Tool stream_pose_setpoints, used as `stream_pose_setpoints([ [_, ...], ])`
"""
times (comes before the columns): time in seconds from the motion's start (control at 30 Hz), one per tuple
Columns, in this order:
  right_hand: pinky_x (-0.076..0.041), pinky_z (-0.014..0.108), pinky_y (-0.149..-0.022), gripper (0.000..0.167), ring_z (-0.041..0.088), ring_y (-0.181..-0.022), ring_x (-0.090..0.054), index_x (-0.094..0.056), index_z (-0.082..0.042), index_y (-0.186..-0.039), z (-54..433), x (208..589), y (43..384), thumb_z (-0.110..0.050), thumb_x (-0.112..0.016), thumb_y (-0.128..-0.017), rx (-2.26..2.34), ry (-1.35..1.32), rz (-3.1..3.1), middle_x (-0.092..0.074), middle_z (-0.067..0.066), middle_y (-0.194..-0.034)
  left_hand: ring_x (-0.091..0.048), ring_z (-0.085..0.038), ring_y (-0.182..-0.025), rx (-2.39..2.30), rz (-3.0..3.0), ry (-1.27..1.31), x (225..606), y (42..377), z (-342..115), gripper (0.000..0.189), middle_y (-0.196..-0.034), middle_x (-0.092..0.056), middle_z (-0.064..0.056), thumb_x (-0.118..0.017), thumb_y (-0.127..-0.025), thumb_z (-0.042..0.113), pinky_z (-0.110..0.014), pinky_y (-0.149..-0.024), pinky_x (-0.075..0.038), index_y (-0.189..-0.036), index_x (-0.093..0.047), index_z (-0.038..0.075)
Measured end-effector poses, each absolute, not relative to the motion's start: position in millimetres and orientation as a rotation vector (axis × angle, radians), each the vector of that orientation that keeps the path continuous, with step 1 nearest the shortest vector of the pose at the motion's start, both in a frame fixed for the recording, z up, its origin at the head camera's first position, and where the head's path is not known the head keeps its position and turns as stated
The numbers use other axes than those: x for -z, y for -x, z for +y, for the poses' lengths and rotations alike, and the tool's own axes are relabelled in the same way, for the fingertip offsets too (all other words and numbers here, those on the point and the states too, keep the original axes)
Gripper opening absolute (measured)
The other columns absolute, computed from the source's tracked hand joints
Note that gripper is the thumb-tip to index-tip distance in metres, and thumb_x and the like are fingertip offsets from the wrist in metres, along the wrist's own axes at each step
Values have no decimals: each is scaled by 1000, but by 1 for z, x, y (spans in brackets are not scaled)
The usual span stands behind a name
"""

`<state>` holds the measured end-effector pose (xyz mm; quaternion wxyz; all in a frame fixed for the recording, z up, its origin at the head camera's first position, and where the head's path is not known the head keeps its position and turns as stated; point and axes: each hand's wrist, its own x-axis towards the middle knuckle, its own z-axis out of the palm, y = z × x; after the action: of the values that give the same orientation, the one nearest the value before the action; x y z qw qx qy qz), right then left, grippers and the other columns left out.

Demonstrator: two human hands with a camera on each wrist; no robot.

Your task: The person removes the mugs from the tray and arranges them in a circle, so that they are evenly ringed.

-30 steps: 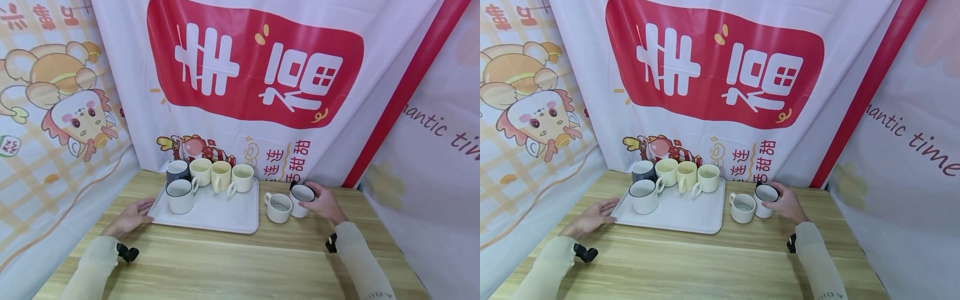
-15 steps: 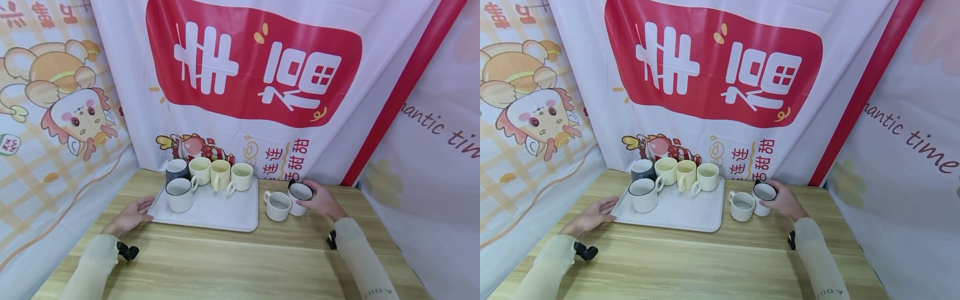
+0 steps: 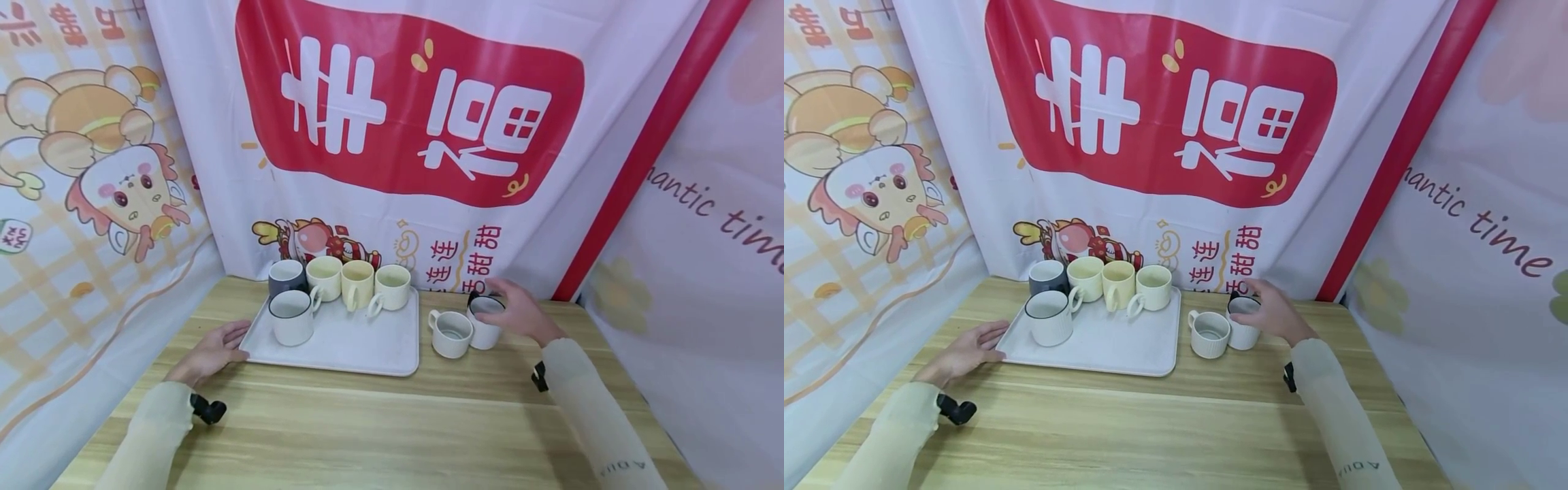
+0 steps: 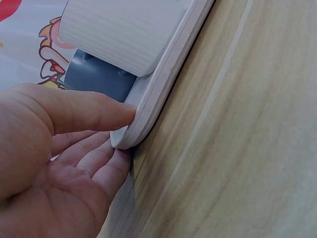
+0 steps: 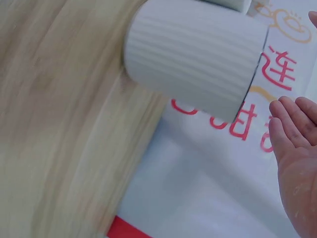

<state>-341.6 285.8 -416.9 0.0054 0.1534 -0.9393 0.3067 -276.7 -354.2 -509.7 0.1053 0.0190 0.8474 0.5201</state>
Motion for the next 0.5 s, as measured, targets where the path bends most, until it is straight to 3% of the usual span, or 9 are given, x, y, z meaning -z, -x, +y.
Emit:
stream_pose_setpoints([
  [0.17,-47,63,-121,95,41,-148,-49,-45,-13,-159,268,409,340,-53,-86,-84,-922,-586,-2926,-49,13,-163,-24,-53,-157,-1513,2505,-40,510,278,-354,85,-170,-18,-35,-66,-97,-4,-56,-128,-31,-164,-14,-11],
  [0.5,-49,55,-123,90,37,-144,-55,-50,-11,-156,206,404,348,-42,-91,-82,-965,-773,-2854,-54,13,-160,-24,-53,-157,-1506,2511,-48,511,279,-356,85,-171,-17,-35,-66,-97,-3,-56,-128,-31,-164,-14,-11],
])
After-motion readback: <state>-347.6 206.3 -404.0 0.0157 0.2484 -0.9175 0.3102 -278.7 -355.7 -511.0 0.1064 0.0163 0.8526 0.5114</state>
